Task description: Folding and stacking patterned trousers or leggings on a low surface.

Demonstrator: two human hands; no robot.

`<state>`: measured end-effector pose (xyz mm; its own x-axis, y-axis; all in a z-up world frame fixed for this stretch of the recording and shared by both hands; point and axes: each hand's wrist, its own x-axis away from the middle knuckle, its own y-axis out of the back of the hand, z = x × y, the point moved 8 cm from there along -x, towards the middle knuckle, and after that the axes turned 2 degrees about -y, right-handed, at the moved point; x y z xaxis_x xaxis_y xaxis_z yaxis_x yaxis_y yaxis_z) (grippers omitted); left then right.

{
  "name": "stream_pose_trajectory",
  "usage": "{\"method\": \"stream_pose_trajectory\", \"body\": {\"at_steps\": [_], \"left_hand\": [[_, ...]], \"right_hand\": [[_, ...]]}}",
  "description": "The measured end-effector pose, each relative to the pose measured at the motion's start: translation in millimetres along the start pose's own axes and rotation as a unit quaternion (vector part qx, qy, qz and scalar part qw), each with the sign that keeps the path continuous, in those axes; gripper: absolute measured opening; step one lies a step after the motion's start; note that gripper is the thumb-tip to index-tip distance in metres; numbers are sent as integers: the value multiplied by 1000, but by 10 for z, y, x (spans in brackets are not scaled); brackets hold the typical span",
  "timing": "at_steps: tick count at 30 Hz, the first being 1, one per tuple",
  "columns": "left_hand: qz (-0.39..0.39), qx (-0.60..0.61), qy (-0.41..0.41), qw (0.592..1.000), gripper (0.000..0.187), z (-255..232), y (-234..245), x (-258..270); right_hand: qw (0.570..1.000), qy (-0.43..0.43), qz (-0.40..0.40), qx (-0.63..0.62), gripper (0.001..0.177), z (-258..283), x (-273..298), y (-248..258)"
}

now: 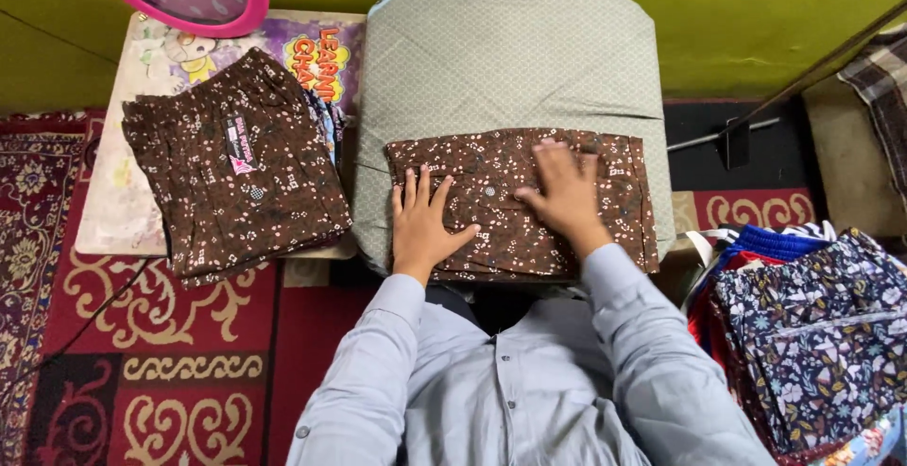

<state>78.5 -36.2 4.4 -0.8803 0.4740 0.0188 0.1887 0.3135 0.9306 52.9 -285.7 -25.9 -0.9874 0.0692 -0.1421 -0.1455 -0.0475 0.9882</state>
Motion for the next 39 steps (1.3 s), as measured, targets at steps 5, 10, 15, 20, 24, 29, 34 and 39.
{"method": "stream_pose_trajectory", "body": {"at_steps": [5, 10, 15, 20, 24, 29, 34, 39], "left_hand": [[2, -2, 0, 1000, 100, 1, -6, -11], [9, -10, 3, 1000, 102, 20, -24, -22], [-1, -24, -24, 999, 105, 19, -85, 30], [7, -32, -64, 997, 104, -44, -45, 167], [-7, -37, -141, 989, 91, 9, -173, 420], [-3, -61, -161, 985, 100, 189, -172, 679], [7, -83, -157, 984, 101, 308, -296, 735], [69, -59, -138, 986, 97, 390, -345, 691]], "right_hand": [[994, -103, 32, -36, 92, -661, 38, -57], [991, -114, 66, -26, 98, -632, 164, -97], [997, -54, 54, -29, 97, -434, 716, 27], [999, -10, 50, 4, 100, -424, 1368, 105], [999, -5, 36, 36, 99, -497, 1754, 204], [999, -25, -7, 22, 62, -705, 1946, 270], [999, -38, 16, -4, 50, -875, 1870, 316], [995, -42, 89, -29, 35, -1022, 1682, 371]]}}
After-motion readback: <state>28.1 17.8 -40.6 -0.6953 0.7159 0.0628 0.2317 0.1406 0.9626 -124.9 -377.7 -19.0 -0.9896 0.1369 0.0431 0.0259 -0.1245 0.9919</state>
